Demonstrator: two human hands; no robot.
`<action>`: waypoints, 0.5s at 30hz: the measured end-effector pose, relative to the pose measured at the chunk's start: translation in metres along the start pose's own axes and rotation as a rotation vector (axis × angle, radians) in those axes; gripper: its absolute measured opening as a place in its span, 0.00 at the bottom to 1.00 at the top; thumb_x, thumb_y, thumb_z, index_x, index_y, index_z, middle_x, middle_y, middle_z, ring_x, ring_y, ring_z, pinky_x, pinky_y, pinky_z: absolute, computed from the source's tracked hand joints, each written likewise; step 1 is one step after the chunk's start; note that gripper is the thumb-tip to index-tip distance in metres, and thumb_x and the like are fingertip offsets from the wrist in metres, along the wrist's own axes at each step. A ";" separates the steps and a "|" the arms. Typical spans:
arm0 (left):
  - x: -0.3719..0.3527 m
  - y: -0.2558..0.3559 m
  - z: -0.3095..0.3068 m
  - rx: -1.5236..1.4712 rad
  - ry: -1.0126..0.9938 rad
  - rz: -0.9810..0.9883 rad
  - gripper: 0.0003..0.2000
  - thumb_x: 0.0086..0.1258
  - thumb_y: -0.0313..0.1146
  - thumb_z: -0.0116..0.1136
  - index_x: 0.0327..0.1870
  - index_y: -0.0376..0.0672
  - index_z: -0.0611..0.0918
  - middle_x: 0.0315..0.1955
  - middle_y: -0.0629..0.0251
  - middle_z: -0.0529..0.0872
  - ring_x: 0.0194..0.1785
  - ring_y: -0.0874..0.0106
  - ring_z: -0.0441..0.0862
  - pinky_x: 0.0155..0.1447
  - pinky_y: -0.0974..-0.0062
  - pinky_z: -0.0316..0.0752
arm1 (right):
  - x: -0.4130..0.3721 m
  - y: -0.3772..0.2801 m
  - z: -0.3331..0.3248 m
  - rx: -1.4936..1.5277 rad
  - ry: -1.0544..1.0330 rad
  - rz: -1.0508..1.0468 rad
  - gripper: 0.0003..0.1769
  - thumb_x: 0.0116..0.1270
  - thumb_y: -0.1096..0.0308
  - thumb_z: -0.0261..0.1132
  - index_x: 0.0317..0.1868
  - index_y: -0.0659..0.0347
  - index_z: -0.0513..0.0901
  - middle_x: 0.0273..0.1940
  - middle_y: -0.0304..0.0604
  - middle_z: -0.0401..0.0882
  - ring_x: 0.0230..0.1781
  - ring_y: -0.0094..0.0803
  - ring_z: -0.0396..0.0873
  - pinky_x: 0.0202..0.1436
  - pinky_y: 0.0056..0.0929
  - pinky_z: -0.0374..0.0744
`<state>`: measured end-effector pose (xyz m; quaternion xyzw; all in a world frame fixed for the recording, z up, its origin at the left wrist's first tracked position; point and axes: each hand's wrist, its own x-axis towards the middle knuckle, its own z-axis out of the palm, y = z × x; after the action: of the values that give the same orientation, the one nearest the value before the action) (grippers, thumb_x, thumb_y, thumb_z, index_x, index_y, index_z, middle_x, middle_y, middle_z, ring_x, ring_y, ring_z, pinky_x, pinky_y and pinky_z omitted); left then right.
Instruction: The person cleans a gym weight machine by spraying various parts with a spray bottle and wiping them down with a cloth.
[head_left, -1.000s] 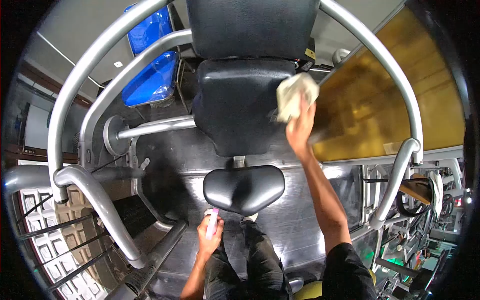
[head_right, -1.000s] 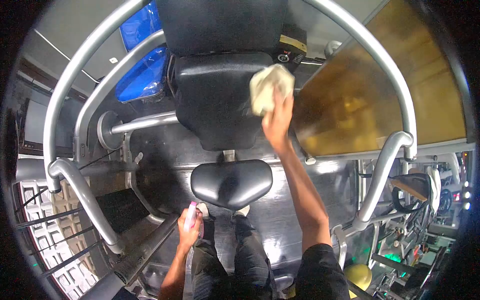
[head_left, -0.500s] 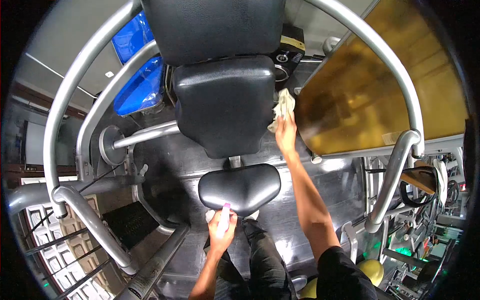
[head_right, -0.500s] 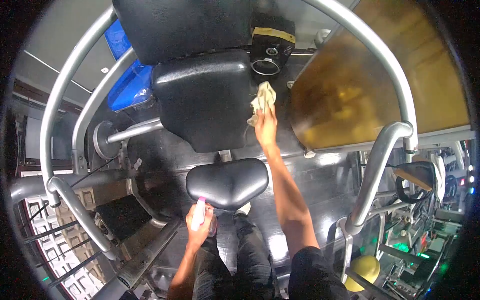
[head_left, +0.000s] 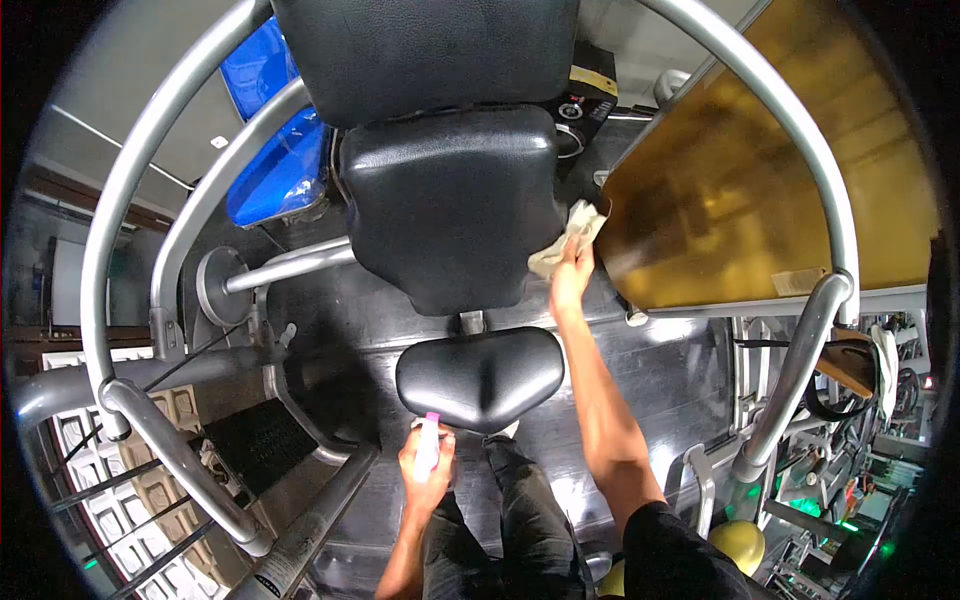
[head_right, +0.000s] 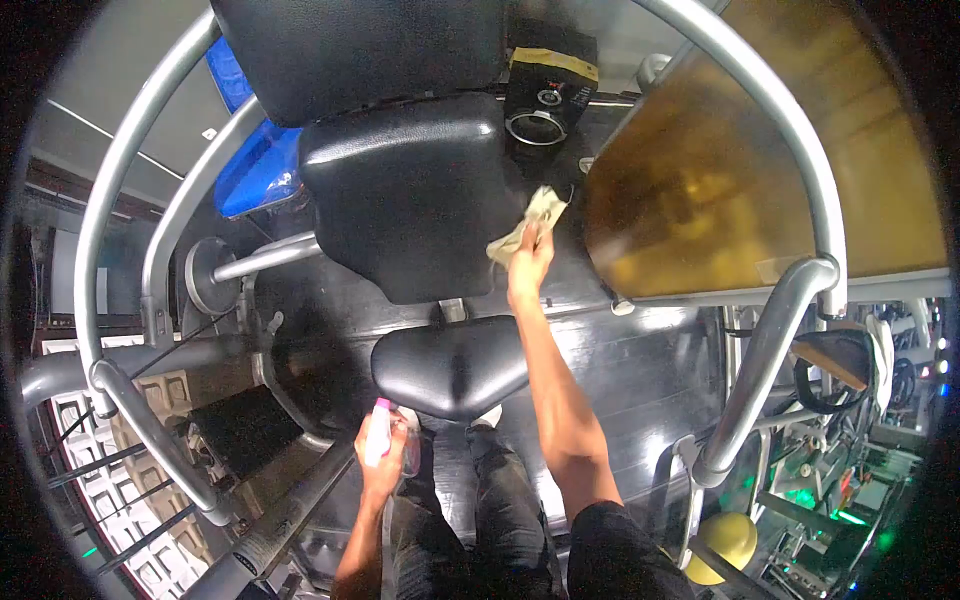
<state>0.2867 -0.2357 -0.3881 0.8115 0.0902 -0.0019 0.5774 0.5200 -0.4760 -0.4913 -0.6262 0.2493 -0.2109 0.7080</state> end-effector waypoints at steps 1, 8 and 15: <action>0.001 -0.005 0.000 0.066 0.018 0.082 0.04 0.66 0.27 0.62 0.36 0.39 0.78 0.28 0.66 0.82 0.27 0.80 0.77 0.33 0.80 0.74 | 0.007 -0.016 -0.001 -0.151 -0.054 -0.102 0.15 0.75 0.68 0.49 0.55 0.69 0.72 0.47 0.44 0.76 0.47 0.28 0.71 0.54 0.27 0.69; -0.005 -0.020 0.003 -0.115 0.086 -0.070 0.06 0.67 0.28 0.60 0.38 0.37 0.77 0.33 0.62 0.82 0.30 0.78 0.79 0.35 0.79 0.76 | 0.031 0.009 -0.005 -0.167 -0.149 -0.090 0.14 0.75 0.68 0.49 0.54 0.65 0.74 0.40 0.39 0.77 0.41 0.24 0.71 0.48 0.24 0.71; -0.008 -0.016 0.011 -0.138 0.046 -0.121 0.04 0.66 0.25 0.60 0.37 0.39 0.77 0.30 0.63 0.83 0.33 0.75 0.80 0.40 0.75 0.75 | -0.006 0.134 -0.023 -0.283 -0.201 0.191 0.13 0.69 0.75 0.50 0.51 0.66 0.77 0.37 0.41 0.80 0.35 0.30 0.77 0.42 0.29 0.75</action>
<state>0.2780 -0.2420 -0.4057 0.7626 0.1520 -0.0120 0.6287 0.4991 -0.4737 -0.6257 -0.7109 0.2626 -0.0422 0.6511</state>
